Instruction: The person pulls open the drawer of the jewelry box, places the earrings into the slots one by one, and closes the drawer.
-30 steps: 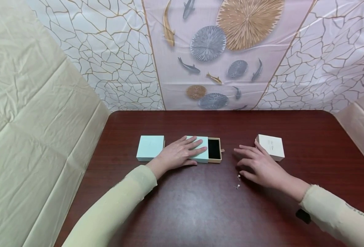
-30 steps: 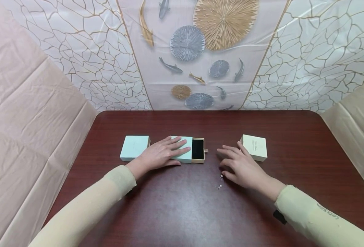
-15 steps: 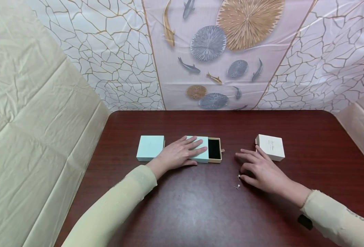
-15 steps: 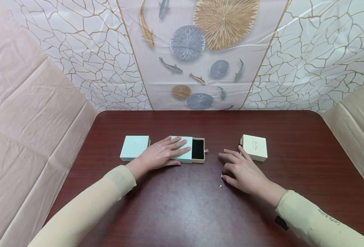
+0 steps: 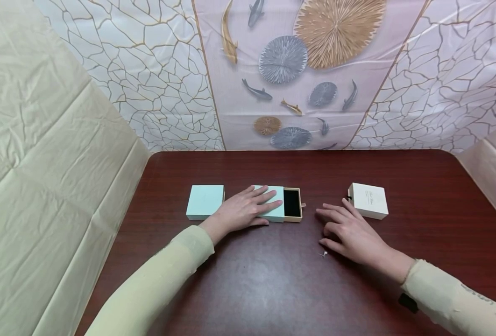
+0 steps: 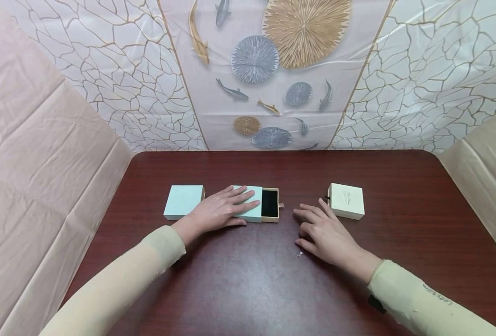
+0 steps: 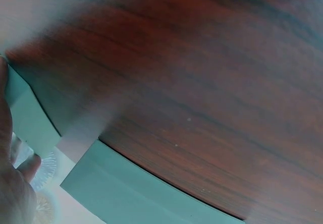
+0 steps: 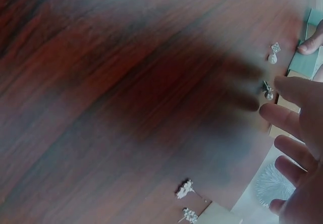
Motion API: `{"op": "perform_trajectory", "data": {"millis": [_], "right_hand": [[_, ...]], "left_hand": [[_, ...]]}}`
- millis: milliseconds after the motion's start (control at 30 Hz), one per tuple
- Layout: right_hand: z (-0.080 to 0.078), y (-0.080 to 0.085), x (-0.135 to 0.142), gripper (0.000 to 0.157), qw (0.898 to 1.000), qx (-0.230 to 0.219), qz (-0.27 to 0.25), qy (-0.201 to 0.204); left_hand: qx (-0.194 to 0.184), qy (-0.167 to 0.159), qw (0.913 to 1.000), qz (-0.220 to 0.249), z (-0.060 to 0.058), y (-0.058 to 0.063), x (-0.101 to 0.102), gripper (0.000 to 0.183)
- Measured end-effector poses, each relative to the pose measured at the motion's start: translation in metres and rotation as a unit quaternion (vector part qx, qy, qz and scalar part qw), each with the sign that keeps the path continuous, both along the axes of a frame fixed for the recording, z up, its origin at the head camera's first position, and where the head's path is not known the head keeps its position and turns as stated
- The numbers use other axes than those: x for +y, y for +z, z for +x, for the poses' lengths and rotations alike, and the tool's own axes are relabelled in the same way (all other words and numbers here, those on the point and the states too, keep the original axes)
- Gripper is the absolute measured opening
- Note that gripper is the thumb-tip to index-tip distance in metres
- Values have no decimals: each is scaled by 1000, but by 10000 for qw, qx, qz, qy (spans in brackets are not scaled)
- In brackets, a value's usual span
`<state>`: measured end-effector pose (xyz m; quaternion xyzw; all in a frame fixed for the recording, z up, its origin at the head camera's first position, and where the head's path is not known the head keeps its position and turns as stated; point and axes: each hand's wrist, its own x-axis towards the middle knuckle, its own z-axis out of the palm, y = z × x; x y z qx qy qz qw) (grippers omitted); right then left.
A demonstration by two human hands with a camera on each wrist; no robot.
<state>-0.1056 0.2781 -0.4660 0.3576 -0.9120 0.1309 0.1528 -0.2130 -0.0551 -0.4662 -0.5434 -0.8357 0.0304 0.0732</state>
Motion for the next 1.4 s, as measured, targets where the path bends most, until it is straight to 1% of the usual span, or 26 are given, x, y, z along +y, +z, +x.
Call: {"op": "perform_trajectory", "data": {"millis": [167,367,633,833,1033,1167,1267,1400], "right_hand": [[0,-2,1,21,9998,125,83,101],[-1,-6,5,22,9997,171,41,189],[-6,-8,9,15,9997,220,-52,85],[-10,-11,12,15,9998,150,-143,-9],[-7,-4,16,15,9996,-51,-213,-155],[-6,-2,20,16,9996,-114,-218,-107],[-6,-2,23,19,9998,-82,-189,-46],[-8,-4,23,20,9997,-100,-230,32]], "left_hand": [[8,-5,10000,15,1,-1,0,65],[-36,-25,10000,77,2,-3,0,64],[-84,-4,10000,39,3,-4,1,65],[-93,-14,10000,25,3,-5,1,64],[-75,-24,9999,86,2,-2,2,65],[-40,-23,9999,100,1,-1,1,65],[-15,-27,10000,69,0,0,0,65],[-9,-36,10000,71,0,0,0,65]]}}
